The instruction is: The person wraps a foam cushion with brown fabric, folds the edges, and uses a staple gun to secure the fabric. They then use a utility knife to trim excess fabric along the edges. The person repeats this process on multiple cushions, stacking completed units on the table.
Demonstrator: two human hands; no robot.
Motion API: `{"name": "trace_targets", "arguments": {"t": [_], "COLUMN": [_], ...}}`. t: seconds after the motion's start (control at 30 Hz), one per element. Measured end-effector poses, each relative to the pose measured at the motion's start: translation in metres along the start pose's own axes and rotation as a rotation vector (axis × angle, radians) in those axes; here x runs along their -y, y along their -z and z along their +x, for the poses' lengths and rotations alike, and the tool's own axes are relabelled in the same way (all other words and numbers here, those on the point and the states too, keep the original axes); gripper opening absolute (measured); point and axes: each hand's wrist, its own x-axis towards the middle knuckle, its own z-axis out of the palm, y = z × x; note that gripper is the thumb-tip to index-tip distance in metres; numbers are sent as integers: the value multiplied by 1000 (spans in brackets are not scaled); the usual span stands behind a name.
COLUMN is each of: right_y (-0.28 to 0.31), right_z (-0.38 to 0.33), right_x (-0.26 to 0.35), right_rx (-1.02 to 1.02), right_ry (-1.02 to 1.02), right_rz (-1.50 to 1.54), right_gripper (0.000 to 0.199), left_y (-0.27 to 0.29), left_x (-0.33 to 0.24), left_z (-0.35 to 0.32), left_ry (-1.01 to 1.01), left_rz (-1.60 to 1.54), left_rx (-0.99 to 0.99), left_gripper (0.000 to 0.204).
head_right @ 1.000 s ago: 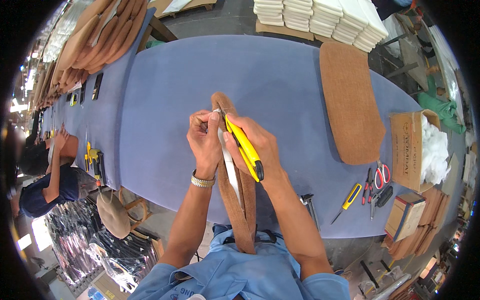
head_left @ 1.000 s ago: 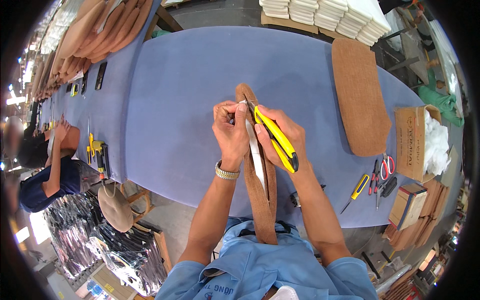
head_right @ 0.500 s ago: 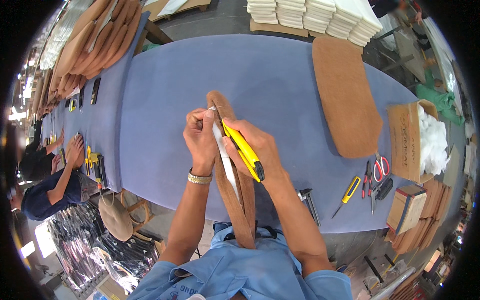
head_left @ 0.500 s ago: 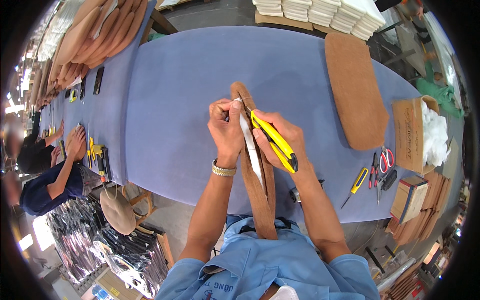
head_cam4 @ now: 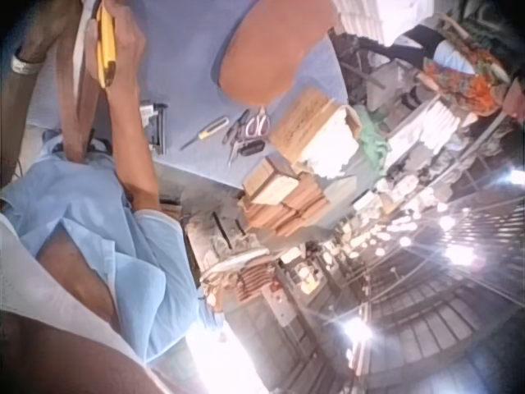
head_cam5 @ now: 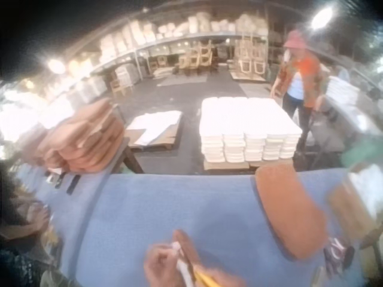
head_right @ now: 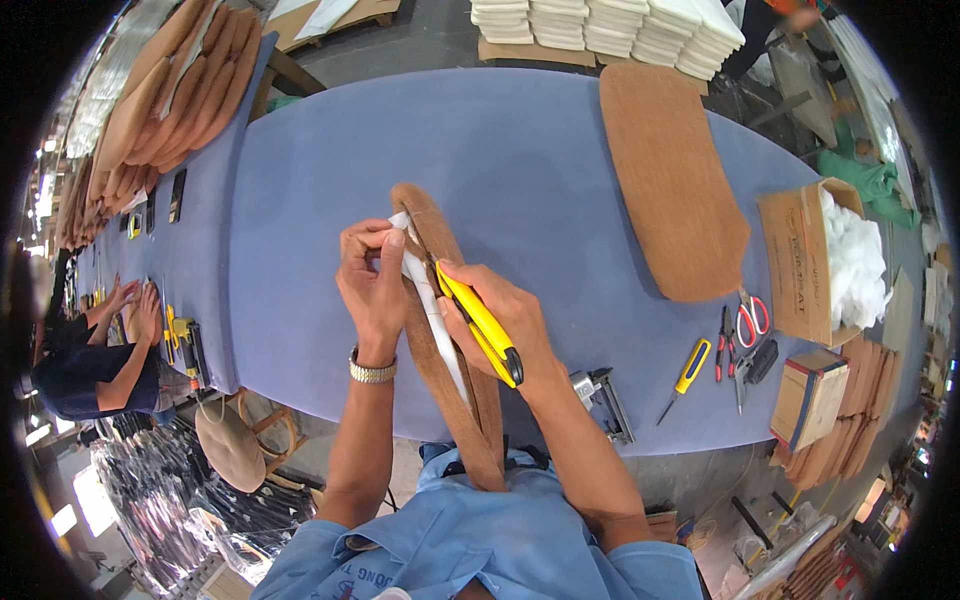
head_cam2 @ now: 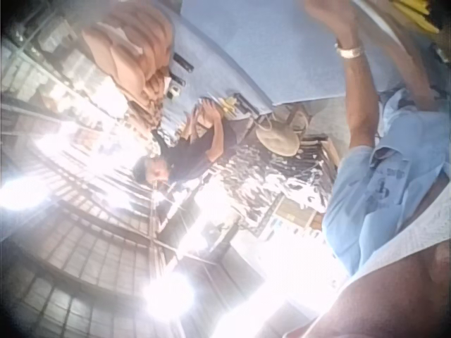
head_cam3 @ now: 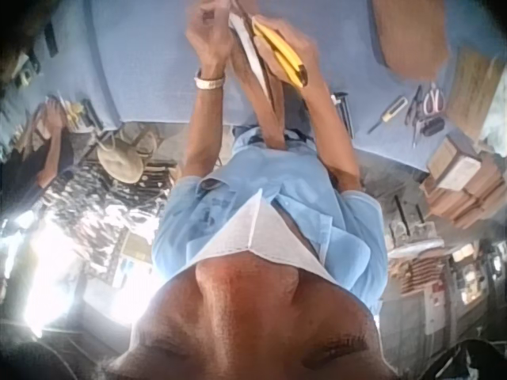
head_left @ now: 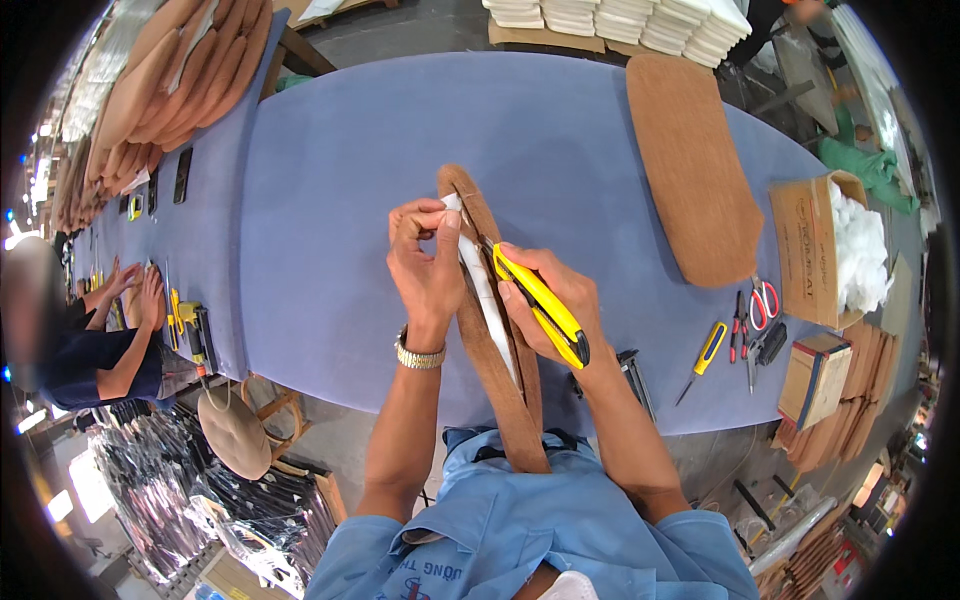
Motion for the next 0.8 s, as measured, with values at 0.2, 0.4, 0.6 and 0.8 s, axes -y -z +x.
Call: {"name": "trace_targets", "arguments": {"t": [0.2, 0.4, 0.6, 0.8], "right_y": [6, 12, 15, 24], "right_z": [-13, -40, -66, -86], "right_x": [0, 6, 11, 16], "right_rx": [20, 28, -21, 32], "right_ry": [-3, -38, -21, -22], "right_rz": [0, 24, 66, 40], "right_gripper": [30, 32, 31, 37], "left_y": [13, 13, 18, 22], "left_x": [-8, -19, -23, -8], "left_z": [5, 11, 8, -7], "left_ry": [-196, -53, 17, 355], "left_rz": [35, -121, -189, -593], "left_rx": [165, 243, 275, 145], "left_gripper": [6, 6, 6, 10]}}
